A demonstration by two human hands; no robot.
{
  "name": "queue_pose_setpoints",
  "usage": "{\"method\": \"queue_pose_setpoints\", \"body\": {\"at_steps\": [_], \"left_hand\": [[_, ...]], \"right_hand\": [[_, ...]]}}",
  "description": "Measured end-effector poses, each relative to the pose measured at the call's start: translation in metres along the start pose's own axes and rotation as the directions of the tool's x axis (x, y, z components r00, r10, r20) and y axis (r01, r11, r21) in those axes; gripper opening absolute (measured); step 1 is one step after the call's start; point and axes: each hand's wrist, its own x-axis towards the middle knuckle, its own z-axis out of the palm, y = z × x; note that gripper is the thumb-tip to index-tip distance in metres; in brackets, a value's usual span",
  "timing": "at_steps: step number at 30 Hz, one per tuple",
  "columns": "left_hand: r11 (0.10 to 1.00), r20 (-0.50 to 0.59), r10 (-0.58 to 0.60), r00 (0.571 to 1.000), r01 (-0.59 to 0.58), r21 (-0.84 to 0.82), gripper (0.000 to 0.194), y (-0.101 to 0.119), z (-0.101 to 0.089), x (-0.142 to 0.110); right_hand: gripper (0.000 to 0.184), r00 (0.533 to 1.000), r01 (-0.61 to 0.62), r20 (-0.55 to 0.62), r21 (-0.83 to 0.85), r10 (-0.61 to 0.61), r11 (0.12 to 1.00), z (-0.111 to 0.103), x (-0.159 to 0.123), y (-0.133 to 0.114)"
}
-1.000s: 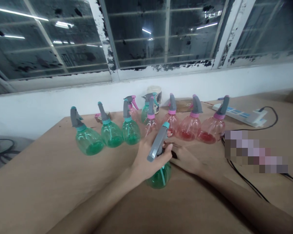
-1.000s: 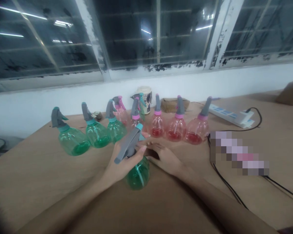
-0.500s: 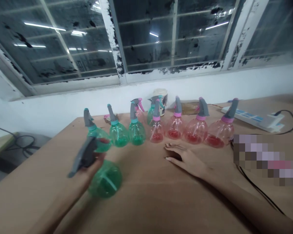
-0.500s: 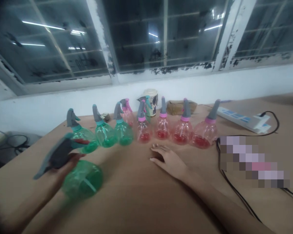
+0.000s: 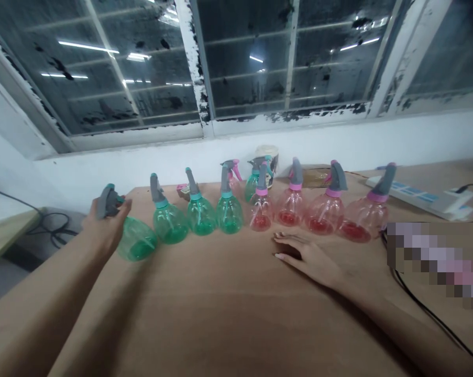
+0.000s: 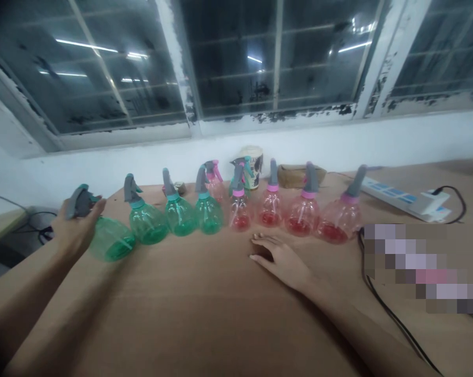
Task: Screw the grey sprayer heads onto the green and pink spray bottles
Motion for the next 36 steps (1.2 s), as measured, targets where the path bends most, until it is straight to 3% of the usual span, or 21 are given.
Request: {"method": "queue_pose_setpoints", "body": {"at_steps": [5, 9, 13, 14, 15, 16, 18, 19, 23, 28, 32, 36], "left_hand": [[0.997, 0.070, -0.046, 0.996, 0.042, 0.062, 0.060, 0.003, 0.005, 0.010], [0.998, 0.093, -0.058, 0.994, 0.059, -0.001, 0.072, 0.001, -0.008, 0.006], [0.997, -0.050, -0.029, 0.998, 0.025, -0.073, 0.074, -0.001, -0.037, -0.024], [0.997, -0.147, -0.004, 0.989, -0.009, -0.081, 0.068, 0.001, -0.044, -0.036], [0.996, -0.169, 0.015, 0.986, -0.030, -0.088, 0.059, 0.004, -0.050, -0.049], [0.994, -0.085, 0.022, 0.996, -0.031, -0.105, 0.049, 0.008, -0.052, -0.061], [0.973, 0.145, 0.072, 0.987, -0.038, -0.228, 0.041, 0.018, -0.048, -0.082], [0.964, 0.179, 0.102, 0.979, -0.053, -0.262, 0.041, 0.024, -0.041, -0.089], [0.942, 0.129, 0.143, 0.981, -0.095, -0.322, 0.055, 0.049, 0.002, -0.087], [0.943, 0.079, -0.019, 0.997, 0.045, -0.331, 0.067, 0.076, 0.037, -0.054], [0.960, 0.108, -0.110, 0.988, 0.133, -0.246, 0.053, 0.084, 0.037, -0.042], [0.979, 0.172, -0.096, 0.980, 0.124, -0.161, 0.036, 0.079, 0.018, -0.048]], "right_hand": [[0.039, 1.000, -0.015, -0.001, 0.002, 0.015, 1.000, 0.000, 0.000, 0.000], [0.040, 1.000, -0.019, 0.003, 0.000, 0.019, 1.000, 0.001, 0.000, 0.000], [0.040, 1.000, -0.015, 0.000, 0.002, 0.015, 1.000, 0.001, -0.001, 0.001], [0.040, 1.000, -0.016, -0.001, 0.004, 0.016, 1.000, 0.001, -0.001, 0.001], [0.040, 1.000, -0.017, -0.002, 0.007, 0.017, 1.000, 0.002, -0.001, 0.002], [0.040, 1.000, -0.019, -0.002, 0.010, 0.019, 1.000, 0.002, -0.001, 0.002], [0.040, 1.000, -0.017, -0.002, 0.013, 0.018, 1.000, 0.002, -0.002, 0.003], [0.040, 1.000, -0.015, -0.001, 0.014, 0.015, 1.000, 0.002, -0.002, 0.003], [0.041, 1.000, -0.016, 0.007, 0.009, 0.016, 1.000, 0.001, -0.001, 0.003], [0.042, 1.000, -0.018, 0.021, 0.013, 0.018, 1.000, 0.000, 0.000, 0.001], [0.042, 0.999, -0.024, 0.023, 0.005, 0.023, 1.000, 0.000, 0.000, -0.001], [0.041, 1.000, -0.002, 0.018, 0.018, 0.002, 1.000, -0.001, 0.000, -0.001]]}}
